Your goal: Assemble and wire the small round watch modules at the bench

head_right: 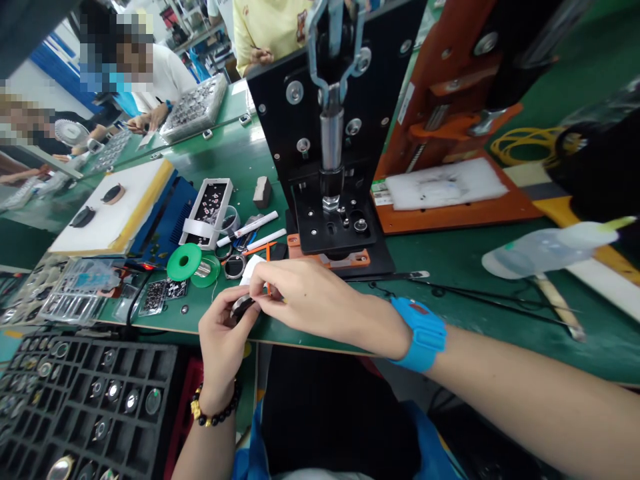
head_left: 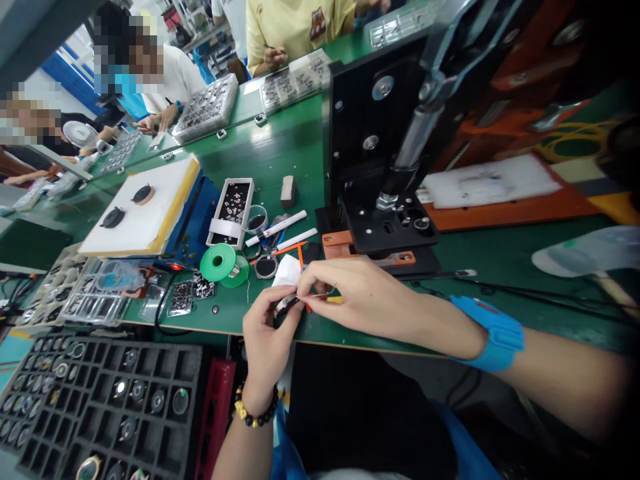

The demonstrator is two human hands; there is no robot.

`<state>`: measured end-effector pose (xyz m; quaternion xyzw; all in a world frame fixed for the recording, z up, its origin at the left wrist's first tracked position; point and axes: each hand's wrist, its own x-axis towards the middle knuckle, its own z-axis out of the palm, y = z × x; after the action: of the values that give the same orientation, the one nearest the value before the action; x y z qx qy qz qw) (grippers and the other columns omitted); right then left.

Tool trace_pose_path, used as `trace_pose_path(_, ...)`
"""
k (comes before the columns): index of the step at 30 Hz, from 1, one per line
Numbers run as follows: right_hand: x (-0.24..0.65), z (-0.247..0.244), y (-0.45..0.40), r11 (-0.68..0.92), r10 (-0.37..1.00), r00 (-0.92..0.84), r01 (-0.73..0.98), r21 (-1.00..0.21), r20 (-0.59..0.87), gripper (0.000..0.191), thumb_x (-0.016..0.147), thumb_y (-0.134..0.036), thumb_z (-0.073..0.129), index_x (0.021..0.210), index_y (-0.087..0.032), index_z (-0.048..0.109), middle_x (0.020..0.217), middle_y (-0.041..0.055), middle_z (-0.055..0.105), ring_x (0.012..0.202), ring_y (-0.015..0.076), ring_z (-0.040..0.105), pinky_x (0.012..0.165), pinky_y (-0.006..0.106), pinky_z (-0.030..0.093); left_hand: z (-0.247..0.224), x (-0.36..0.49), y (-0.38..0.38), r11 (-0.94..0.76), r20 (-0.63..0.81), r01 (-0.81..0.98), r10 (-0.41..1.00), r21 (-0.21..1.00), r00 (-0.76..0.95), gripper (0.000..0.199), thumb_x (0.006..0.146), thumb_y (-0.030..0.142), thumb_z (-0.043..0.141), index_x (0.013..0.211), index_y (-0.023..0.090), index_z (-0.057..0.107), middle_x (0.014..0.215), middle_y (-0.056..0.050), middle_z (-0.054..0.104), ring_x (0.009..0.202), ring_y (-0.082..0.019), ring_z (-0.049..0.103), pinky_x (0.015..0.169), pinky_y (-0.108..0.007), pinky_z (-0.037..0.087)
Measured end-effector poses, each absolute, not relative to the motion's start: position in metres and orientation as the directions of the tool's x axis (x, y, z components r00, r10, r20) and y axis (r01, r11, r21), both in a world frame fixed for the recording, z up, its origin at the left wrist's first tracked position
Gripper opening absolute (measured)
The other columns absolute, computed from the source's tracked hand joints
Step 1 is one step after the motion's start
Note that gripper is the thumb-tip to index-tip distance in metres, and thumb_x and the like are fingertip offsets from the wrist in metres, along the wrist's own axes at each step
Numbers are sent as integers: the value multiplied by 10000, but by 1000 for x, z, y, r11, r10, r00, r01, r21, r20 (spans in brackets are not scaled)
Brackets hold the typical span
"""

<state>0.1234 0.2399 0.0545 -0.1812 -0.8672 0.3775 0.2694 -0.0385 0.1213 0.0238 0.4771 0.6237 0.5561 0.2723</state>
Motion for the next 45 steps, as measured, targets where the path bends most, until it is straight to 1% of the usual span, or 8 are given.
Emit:
trace_pose_path(10, 122, 56, 240, 493, 611, -764, 165, -854, 205, 100, 890, -106, 685, 904, -204, 697, 859, -13, 744, 753, 151, 690, 649, 253, 468, 24, -38, 121, -72, 204, 304, 881, 950, -428, 136, 902, 224, 783, 1037, 225, 767, 1048, -56, 769, 1006, -202, 729, 893, -303, 592)
trace_pose_path(15, 121, 55, 239, 484, 623, -753, 158, -861, 212, 94, 891, -111, 681, 902, -202, 701, 850, -19, 748, 748, 145, 696, 642, 254, 465, 23, -39, 121, -74, 206, 304, 879, 950, -429, 133, 898, 233, 786, 1030, 223, 770, 1052, -61, 769, 1014, -214, 731, 897, -318, 596)
trace_pose_path(22, 119, 51, 235, 486, 631, -736, 129, -864, 245, 97, 878, -99, 683, 890, -195, 692, 865, -21, 748, 749, 133, 687, 637, 246, 466, 23, -39, 121, -71, 202, 301, 880, 951, -429, 138, 901, 226, 786, 1038, 225, 769, 1048, -56, 767, 1000, -200, 731, 874, -294, 596)
trace_pose_path(28, 117, 47, 233, 419, 668, -703, 86, -904, 243, 67, 883, -127, 671, 869, -191, 687, 882, 10, 755, 768, 153, 692, 662, 262, 502, 24, -39, 121, -79, 222, 318, 869, 945, -442, 130, 895, 240, 793, 1021, 225, 762, 1042, -59, 768, 1009, -212, 734, 866, -306, 600)
trace_pose_path(33, 114, 38, 230, 270, 717, -680, 66, -961, 155, 20, 886, -203, 686, 866, -202, 680, 847, 12, 728, 756, 156, 672, 657, 269, 508, 21, -37, 121, -99, 255, 339, 854, 936, -454, 122, 905, 257, 788, 1019, 222, 759, 1066, -71, 758, 1050, -226, 724, 904, -336, 593)
trace_pose_path(37, 110, 34, 229, 75, 728, -685, 25, -997, 37, 96, 875, -268, 718, 856, -195, 657, 787, 2, 689, 703, 147, 641, 629, 266, 496, 16, -34, 120, -122, 308, 382, 824, 916, -475, 111, 916, 241, 778, 1023, 220, 757, 1072, -73, 744, 1059, -224, 712, 927, -344, 580)
trace_pose_path(41, 106, 38, 229, -144, 698, -715, -72, -987, -49, 156, 836, -252, 752, 804, -185, 615, 755, -11, 687, 699, 131, 652, 650, 252, 500, 12, -32, 119, -155, 371, 433, 798, 888, -476, 113, 922, 199, 767, 1029, 230, 751, 1079, -63, 736, 1055, -211, 706, 919, -335, 574)
trace_pose_path(45, 106, 42, 230, -239, 672, -734, -88, -967, -100, 200, 815, -253, 776, 776, -186, 591, 790, -2, 710, 686, 119, 648, 649, 249, 506, 10, -32, 118, -166, 399, 463, 790, 871, -466, 118, 927, 184, 758, 1037, 225, 745, 1084, -69, 733, 1059, -218, 707, 920, -352, 577)
